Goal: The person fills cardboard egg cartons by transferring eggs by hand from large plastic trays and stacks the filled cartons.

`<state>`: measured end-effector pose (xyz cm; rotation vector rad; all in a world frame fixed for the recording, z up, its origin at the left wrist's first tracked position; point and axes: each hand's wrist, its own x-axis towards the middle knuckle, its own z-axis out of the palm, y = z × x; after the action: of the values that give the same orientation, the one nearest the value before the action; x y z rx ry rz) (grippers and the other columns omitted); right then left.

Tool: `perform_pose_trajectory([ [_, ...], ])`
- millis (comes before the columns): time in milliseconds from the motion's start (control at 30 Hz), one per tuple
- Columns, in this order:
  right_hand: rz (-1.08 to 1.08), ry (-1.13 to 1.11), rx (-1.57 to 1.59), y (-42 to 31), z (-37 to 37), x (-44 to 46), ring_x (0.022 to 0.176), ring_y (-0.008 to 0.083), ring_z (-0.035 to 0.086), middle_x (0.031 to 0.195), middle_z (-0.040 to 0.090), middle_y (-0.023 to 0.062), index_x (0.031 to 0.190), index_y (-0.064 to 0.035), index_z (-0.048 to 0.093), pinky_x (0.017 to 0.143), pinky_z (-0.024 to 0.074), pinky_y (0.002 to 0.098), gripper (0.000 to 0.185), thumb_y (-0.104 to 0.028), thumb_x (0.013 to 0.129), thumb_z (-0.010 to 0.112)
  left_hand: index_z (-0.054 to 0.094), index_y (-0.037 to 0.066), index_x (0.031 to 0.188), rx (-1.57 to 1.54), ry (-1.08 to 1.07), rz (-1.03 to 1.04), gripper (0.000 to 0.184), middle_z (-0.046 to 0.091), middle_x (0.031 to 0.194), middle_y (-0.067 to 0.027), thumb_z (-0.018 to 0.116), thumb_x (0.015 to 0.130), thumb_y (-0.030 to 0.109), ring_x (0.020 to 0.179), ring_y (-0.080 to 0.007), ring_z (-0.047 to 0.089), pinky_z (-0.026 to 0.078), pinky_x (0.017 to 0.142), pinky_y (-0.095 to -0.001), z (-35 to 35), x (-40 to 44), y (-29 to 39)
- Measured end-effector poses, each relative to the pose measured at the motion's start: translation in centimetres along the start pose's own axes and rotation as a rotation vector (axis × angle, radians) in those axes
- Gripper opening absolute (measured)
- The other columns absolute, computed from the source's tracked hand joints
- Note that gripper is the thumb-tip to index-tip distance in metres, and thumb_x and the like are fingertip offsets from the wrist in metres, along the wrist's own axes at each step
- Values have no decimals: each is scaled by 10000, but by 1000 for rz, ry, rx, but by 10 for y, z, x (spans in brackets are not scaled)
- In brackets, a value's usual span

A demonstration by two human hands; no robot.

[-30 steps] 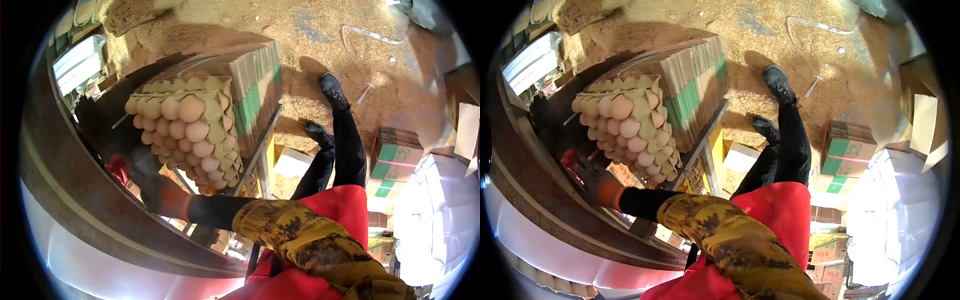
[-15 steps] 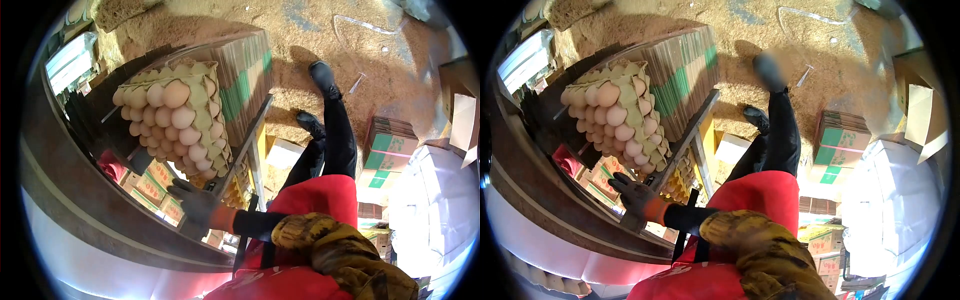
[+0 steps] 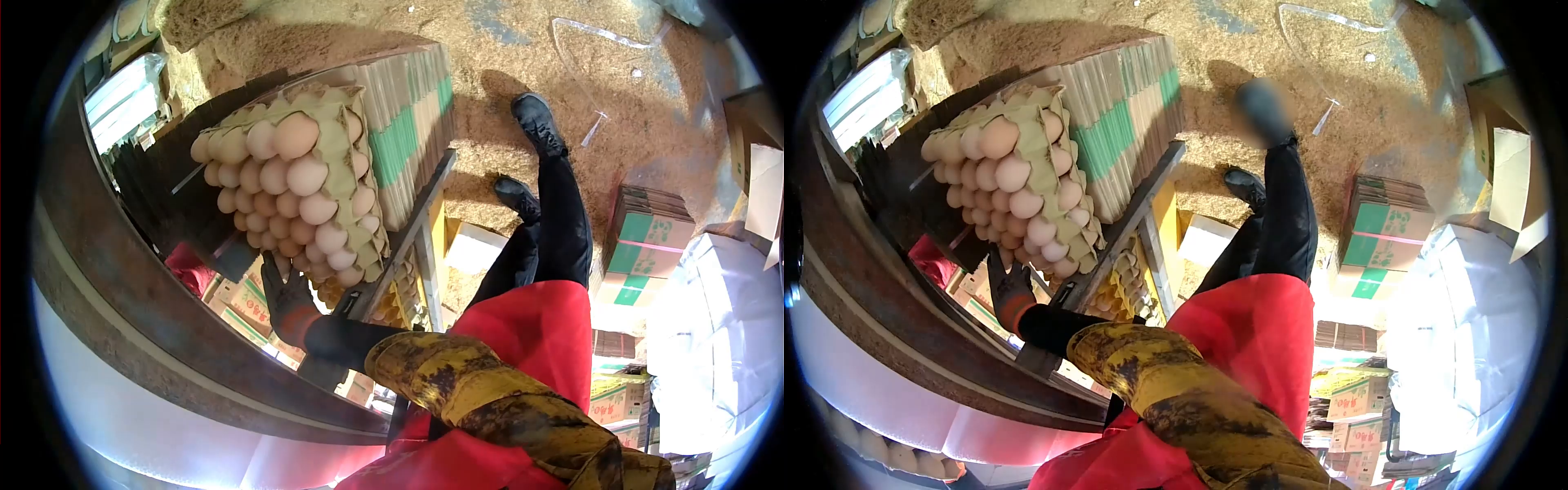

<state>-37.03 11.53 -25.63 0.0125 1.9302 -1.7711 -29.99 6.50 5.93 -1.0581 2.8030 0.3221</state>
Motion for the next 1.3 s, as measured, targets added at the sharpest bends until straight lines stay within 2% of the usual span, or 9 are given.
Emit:
perform_pose_trajectory([
  [233,7,-71,158,2,5,-2,1350,644,246,1627,40,274,1499,24,313,1045,338,657,618,-95,909,451,404,-11,1468,-29,-13,12,482,485,1464,-154,459,1041,206,1333,-273,462,413,1075,-379,1,0,-2],
  [533,-78,-75,706,18,-113,-73,904,286,681,1058,698,171,1202,-69,654,799,537,403,337,-228,920,558,396,-8,1473,-137,-36,105,488,488,1460,-150,467,1037,200,1328,-268,464,420,1068,-378,3,1,-4],
  [733,-74,690,988,-2,-258,-116,670,102,585,806,624,23,1198,-8,630,594,487,258,268,-163,1032,488,391,-7,1476,-985,-332,558,492,491,1456,-147,473,1035,196,1325,-265,466,425,1062,-377,-23,20,47],
  [800,-346,757,691,-108,-336,-136,703,100,591,865,642,34,1316,-17,569,615,492,237,340,-182,1036,471,519,-19,1379,-348,230,590,417,534,1412,-130,515,1001,159,1270,-255,526,412,1079,-380,-18,48,99],
  [833,-451,794,616,-144,-349,-139,788,124,618,1006,657,70,1347,-9,552,680,520,263,360,-156,1026,483,530,-43,1361,-577,238,603,422,504,1446,-177,547,959,84,1314,-292,491,366,1113,-388,-6,48,95],
  [900,-646,746,417,-225,-362,-141,931,158,632,1163,639,103,1338,0,558,810,528,298,352,-121,1014,492,469,-55,1411,213,616,1235,480,483,1468,-190,537,947,48,1343,-300,471,344,1126,-387,-13,58,89],
  [967,-796,588,355,-277,-363,-123,1044,182,618,1217,626,99,1339,3,557,912,502,321,353,-104,1007,507,407,-40,1454,-711,327,746,535,450,1495,-187,535,938,28,1384,-296,426,312,1148,-393,-11,33,103],
  [1167,-713,139,-352,-312,-347,-17,1232,266,558,1389,559,193,1385,42,506,1075,416,345,482,-191,980,623,322,-22,1489,-980,569,132,605,450,1467,-198,590,985,180,1341,-292,441,380,1090,-387,41,-24,43],
  [1300,-532,-257,-569,-353,-335,-32,1041,211,641,1120,700,152,1197,28,642,934,492,342,377,-215,914,692,330,-43,1476,-1127,393,6,781,485,1406,-235,714,903,325,1303,-330,470,382,1087,-411,54,-85,91],
])
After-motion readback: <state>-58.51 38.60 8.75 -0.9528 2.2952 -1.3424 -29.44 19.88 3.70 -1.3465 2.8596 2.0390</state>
